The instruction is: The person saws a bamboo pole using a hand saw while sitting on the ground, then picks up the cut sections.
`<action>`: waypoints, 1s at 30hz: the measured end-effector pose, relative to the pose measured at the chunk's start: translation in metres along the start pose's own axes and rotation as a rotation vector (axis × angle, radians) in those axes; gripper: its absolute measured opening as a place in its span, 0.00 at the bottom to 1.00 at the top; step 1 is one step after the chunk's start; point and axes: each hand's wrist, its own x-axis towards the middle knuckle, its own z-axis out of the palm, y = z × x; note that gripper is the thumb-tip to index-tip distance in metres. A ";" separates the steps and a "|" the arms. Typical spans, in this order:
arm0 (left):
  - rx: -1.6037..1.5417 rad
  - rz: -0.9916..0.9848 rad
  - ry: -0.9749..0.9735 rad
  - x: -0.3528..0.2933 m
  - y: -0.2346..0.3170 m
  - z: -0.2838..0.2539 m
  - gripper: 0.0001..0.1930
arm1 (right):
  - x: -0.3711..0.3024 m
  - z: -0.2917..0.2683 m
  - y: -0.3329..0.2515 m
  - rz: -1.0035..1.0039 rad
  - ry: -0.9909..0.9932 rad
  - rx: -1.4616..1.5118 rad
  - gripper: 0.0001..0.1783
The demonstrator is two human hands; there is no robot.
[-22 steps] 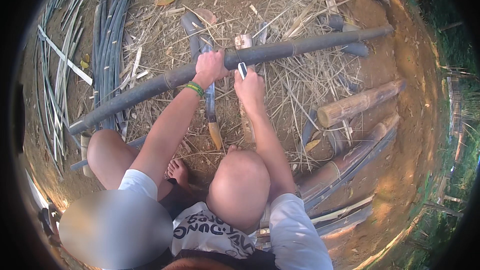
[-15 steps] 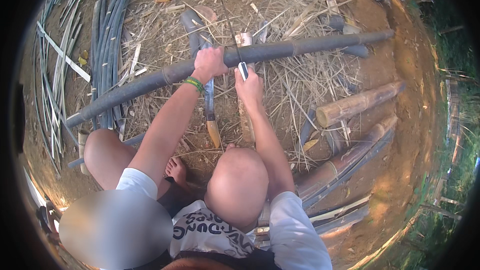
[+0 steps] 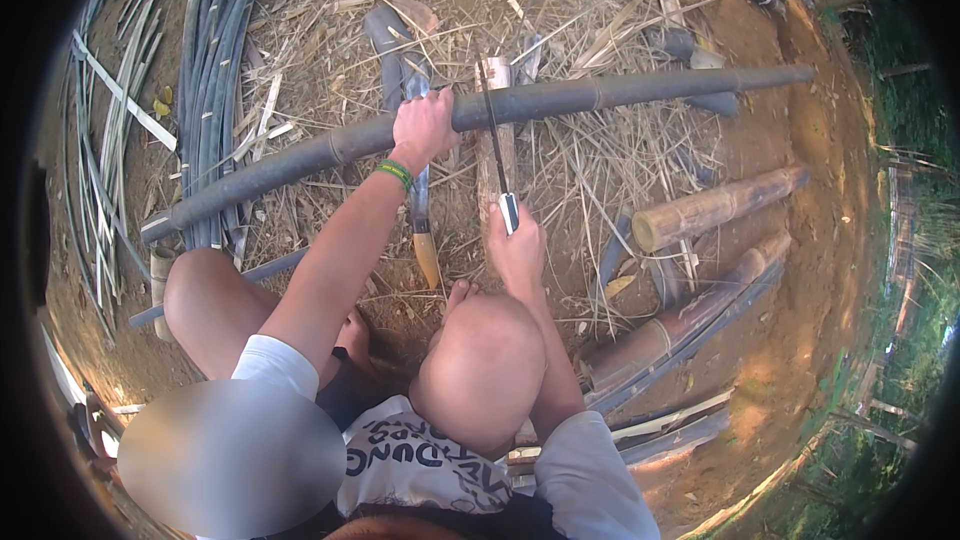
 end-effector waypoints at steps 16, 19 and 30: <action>-0.011 0.014 0.010 0.001 -0.005 -0.005 0.26 | -0.023 -0.007 0.008 0.080 -0.043 -0.114 0.20; -0.033 -0.021 -0.047 0.001 0.009 -0.017 0.20 | 0.007 0.002 0.010 -0.003 -0.022 -0.153 0.21; -0.041 -0.042 -0.038 0.003 -0.011 -0.003 0.24 | 0.007 0.011 0.002 -0.150 -0.029 -0.027 0.20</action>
